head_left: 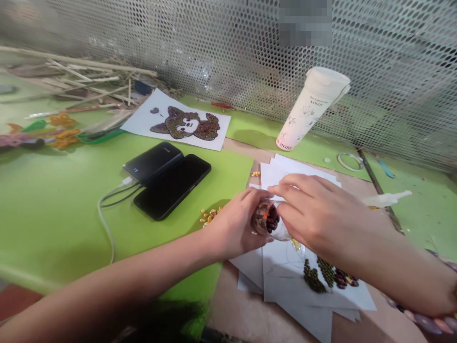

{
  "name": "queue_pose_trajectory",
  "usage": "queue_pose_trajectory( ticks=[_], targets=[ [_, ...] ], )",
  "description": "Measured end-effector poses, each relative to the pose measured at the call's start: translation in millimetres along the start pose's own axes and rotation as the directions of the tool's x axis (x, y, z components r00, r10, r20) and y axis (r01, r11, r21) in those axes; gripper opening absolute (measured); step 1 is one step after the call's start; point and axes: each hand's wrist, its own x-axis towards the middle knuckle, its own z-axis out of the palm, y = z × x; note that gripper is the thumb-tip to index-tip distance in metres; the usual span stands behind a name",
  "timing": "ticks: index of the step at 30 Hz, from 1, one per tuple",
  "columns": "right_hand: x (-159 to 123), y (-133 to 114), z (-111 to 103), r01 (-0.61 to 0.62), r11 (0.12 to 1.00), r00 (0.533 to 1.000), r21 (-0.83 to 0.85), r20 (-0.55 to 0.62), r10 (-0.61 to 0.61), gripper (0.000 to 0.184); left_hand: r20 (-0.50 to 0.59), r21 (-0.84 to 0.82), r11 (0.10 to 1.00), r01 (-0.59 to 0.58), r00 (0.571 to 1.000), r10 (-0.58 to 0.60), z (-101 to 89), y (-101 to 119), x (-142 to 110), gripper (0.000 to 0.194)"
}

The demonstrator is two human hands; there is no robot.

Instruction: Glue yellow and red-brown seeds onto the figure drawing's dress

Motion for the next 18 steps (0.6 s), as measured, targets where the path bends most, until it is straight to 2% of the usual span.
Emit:
queue_pose_trajectory(
  ticks=[3,6,11,14,18],
  targets=[
    [-3.2,4.9,0.4,-0.03,0.997,0.999,0.066,-0.024,0.031,0.015,-0.005,-0.017,0.999,0.045,0.999,-0.045,-0.6,1.1,0.5,0.065],
    [-4.1,11.3,3.3,-0.022,0.979,0.998,0.202,-0.05,0.033,0.012,-0.009,-0.017,0.998,0.062,0.998,-0.063,-0.3,2.6,0.2,0.065],
    [-5.4,19.3,7.4,-0.037,0.924,0.981,0.38,-0.162,0.106,0.01,-0.005,-0.013,0.998,0.069,0.998,-0.069,-0.2,2.8,-0.8,0.065],
    [-6.6,21.2,10.1,-0.049,0.927,0.979,0.371,-0.166,0.118,0.009,-0.006,-0.014,0.998,0.065,0.998,-0.065,0.2,1.0,-1.2,0.067],
    [-7.2,20.7,12.7,-0.019,0.966,0.99,0.256,-0.133,0.054,0.009,-0.012,-0.027,0.996,0.082,0.996,-0.083,1.0,0.1,-1.2,0.068]
  ],
)
